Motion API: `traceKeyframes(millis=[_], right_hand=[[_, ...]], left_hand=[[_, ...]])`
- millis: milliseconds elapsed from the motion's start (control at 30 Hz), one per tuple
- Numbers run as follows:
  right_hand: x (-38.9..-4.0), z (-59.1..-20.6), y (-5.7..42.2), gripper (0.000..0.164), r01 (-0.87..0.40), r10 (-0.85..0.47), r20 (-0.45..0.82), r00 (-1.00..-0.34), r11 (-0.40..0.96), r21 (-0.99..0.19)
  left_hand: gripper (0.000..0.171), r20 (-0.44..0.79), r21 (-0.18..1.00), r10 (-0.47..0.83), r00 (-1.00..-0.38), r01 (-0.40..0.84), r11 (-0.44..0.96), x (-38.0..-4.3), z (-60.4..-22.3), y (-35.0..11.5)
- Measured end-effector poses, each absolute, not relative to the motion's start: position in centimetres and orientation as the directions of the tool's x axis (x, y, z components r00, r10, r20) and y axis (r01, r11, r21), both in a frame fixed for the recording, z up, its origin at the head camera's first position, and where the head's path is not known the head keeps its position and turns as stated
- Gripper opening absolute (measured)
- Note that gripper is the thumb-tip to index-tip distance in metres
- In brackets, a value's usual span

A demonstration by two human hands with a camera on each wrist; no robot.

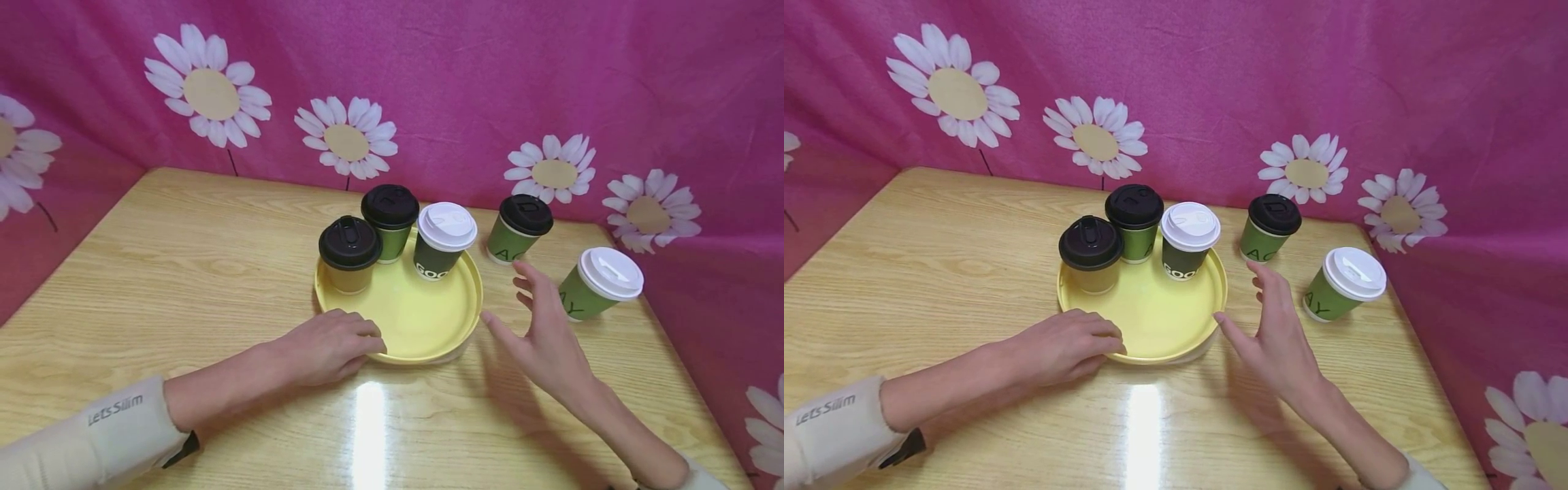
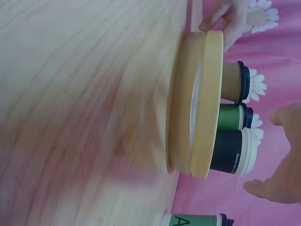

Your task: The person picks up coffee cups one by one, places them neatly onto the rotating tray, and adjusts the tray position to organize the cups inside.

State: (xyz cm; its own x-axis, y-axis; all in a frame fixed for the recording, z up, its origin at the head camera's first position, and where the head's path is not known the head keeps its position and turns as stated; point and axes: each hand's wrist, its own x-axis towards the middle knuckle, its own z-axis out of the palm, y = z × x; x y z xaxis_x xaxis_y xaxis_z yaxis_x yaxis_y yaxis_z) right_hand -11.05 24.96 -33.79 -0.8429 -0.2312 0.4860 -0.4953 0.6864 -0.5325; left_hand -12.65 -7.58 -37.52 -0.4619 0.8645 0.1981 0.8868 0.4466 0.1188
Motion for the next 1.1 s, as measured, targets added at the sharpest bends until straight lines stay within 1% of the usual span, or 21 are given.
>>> traceKeyframes(millis=[233, 500, 667, 1100], right_hand=[[-11.1, -33.4, 26.0, 0.082, -0.437, -0.158, 0.475, -0.866, 0.702, -0.563], [-11.2, -33.2, 27.6, 0.084, -0.386, -0.076, 0.483, -0.872, 0.712, -0.587], [-11.1, -33.2, 28.7, 0.085, -0.362, -0.033, 0.494, -0.869, 0.722, -0.589], [-10.7, -33.5, 31.2, 0.088, -0.301, 0.076, 0.516, -0.854, 0.736, -0.606]], left_hand=[[0.023, 0.198, 0.12, 0.866, -0.46, 0.888, 0.444, -12.7, -37.6, -7.6], [0.023, 0.192, 0.13, 0.863, -0.468, 0.883, 0.45, -12.6, -37.5, -7.7], [0.022, 0.187, 0.133, 0.859, -0.477, 0.879, 0.459, -12.6, -37.5, -7.6], [0.021, 0.193, 0.133, 0.86, -0.473, 0.881, 0.455, -12.6, -37.4, -7.6]])
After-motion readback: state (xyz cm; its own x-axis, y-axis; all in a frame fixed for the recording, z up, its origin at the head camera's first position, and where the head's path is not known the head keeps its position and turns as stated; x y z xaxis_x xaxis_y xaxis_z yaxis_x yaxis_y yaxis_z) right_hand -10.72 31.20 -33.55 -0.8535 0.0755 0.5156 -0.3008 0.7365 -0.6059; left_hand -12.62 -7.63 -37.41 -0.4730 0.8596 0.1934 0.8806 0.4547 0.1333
